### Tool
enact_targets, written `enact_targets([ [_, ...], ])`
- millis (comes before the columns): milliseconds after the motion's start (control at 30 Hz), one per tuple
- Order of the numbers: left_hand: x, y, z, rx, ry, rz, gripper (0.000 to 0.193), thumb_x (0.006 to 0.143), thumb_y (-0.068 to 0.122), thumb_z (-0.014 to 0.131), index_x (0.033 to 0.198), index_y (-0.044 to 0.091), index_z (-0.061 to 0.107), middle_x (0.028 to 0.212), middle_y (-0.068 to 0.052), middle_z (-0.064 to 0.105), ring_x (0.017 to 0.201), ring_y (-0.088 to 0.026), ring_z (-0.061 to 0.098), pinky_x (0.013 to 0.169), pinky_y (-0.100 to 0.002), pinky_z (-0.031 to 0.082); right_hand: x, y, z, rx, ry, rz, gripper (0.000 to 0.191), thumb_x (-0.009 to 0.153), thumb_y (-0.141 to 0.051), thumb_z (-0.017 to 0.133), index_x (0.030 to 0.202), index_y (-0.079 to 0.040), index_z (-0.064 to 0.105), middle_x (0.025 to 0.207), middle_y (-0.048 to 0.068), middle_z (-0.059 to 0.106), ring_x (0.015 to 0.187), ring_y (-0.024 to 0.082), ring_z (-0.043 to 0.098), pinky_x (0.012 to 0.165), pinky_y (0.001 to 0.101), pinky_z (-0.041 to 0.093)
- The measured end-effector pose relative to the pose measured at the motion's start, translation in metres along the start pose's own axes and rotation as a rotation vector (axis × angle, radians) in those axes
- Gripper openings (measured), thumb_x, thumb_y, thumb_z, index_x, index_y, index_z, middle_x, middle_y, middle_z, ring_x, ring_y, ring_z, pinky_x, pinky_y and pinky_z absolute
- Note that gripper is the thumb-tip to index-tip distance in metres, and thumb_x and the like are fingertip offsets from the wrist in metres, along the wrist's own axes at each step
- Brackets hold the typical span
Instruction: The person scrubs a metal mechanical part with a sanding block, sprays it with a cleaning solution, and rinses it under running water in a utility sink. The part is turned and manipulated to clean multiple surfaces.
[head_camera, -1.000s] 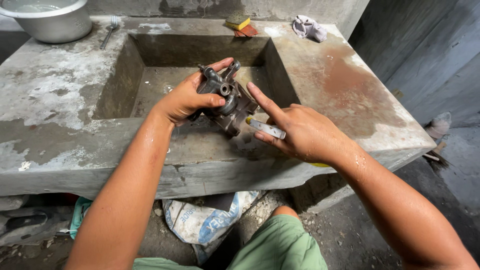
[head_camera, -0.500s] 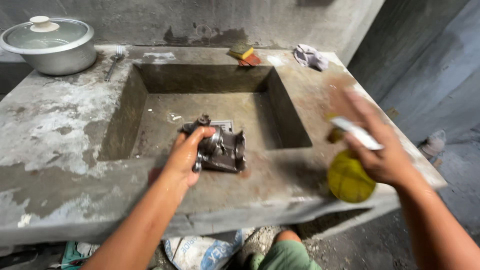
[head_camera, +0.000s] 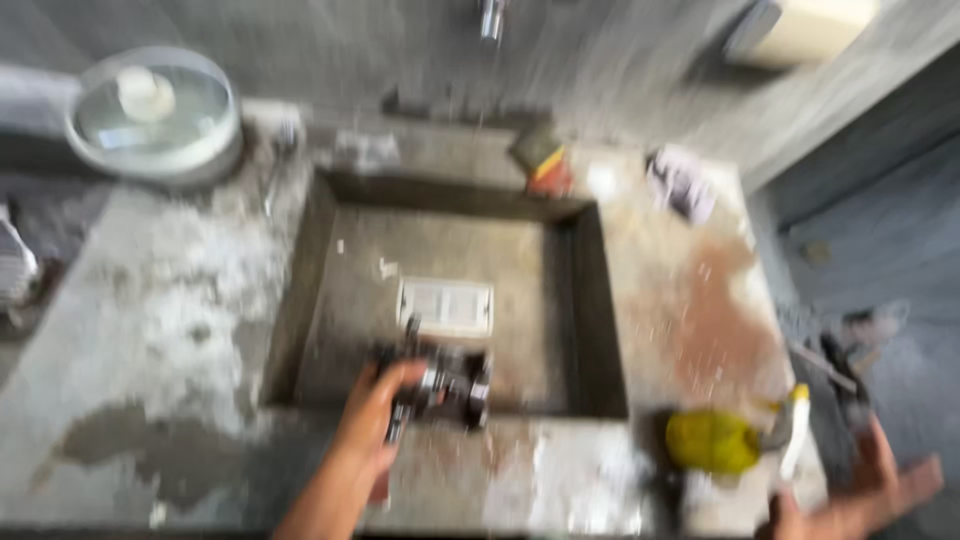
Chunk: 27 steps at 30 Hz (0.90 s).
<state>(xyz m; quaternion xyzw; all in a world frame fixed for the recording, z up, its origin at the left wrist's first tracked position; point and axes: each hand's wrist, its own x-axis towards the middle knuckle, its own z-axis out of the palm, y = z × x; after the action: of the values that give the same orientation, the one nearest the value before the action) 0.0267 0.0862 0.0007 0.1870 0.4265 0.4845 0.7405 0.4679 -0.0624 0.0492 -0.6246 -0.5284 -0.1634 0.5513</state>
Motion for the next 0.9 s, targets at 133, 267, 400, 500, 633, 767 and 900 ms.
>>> enact_targets([
  [133,0.004,0.002,-0.025,-0.068,0.099,-0.053,0.019,0.078,0.016,0.075,0.094,0.005,0.073,0.087,-0.01,0.072,0.073,-0.022,0.07,0.063,-0.04,0.059,-0.01,-0.06,0.019,-0.003,-0.037,0.04,0.07,0.088,-0.02,0.07,0.148,-0.001,0.04,0.138,0.019,0.055,0.125,0.028,0.057,0.11,0.0375,0.043],
  [267,0.036,-0.004,-0.056,-0.195,0.139,-0.065,0.014,0.084,0.022,0.075,0.093,0.013,0.072,0.092,-0.005,0.072,0.076,-0.019,0.068,0.055,-0.035,0.048,-0.003,-0.109,0.135,0.612,-0.344,0.544,0.033,0.103,-0.012,0.055,0.133,0.001,0.059,0.126,0.016,0.069,0.116,0.028,0.071,0.103,0.0379,0.054],
  [400,0.066,-0.01,-0.074,-0.187,0.187,-0.143,0.018,0.085,0.027,0.073,0.097,0.014,0.07,0.092,-0.004,0.071,0.076,-0.019,0.071,0.056,-0.033,0.052,0.079,-0.11,0.34,0.912,-0.581,0.825,0.048,0.105,-0.034,0.053,0.145,-0.007,0.051,0.124,0.012,0.069,0.109,0.022,0.071,0.089,0.0371,0.057],
  [500,0.073,-0.009,-0.072,-0.269,0.108,-0.202,0.023,0.084,0.031,0.07,0.099,0.014,0.068,0.09,-0.008,0.073,0.076,-0.024,0.074,0.055,-0.032,0.053,0.148,-0.109,0.459,0.967,-0.605,1.07,0.063,0.097,-0.052,0.057,0.147,-0.016,0.042,0.124,0.012,0.065,0.107,0.024,0.07,0.086,0.0401,0.055],
  [633,0.07,-0.002,-0.055,-0.344,0.109,-0.24,0.026,0.083,0.031,0.071,0.102,0.012,0.066,0.09,-0.008,0.074,0.078,-0.024,0.074,0.061,-0.034,0.059,0.189,-0.126,0.508,1.325,-0.474,1.378,0.074,0.091,-0.05,0.066,0.147,-0.011,0.036,0.099,0.016,0.064,0.086,0.027,0.069,0.076,0.0398,0.058],
  [767,0.074,0.013,-0.029,-0.315,0.094,-0.247,0.03,0.081,0.024,0.075,0.106,0.01,0.068,0.092,-0.008,0.075,0.078,-0.024,0.074,0.067,-0.033,0.06,0.189,-0.134,0.504,1.207,-0.396,1.111,0.075,0.088,-0.029,0.082,0.143,-0.007,0.036,0.081,0.009,0.059,0.07,0.02,0.059,0.061,0.0349,0.048],
  [900,0.093,0.025,0.002,-0.239,0.024,-0.174,0.027,0.082,0.02,0.079,0.104,0.009,0.069,0.092,-0.005,0.074,0.081,-0.019,0.072,0.072,-0.035,0.061,0.146,-0.122,0.469,0.751,-0.273,0.464,0.069,0.085,-0.024,0.081,0.137,-0.004,0.041,0.077,0.002,0.061,0.068,0.013,0.06,0.06,0.0283,0.052],
])
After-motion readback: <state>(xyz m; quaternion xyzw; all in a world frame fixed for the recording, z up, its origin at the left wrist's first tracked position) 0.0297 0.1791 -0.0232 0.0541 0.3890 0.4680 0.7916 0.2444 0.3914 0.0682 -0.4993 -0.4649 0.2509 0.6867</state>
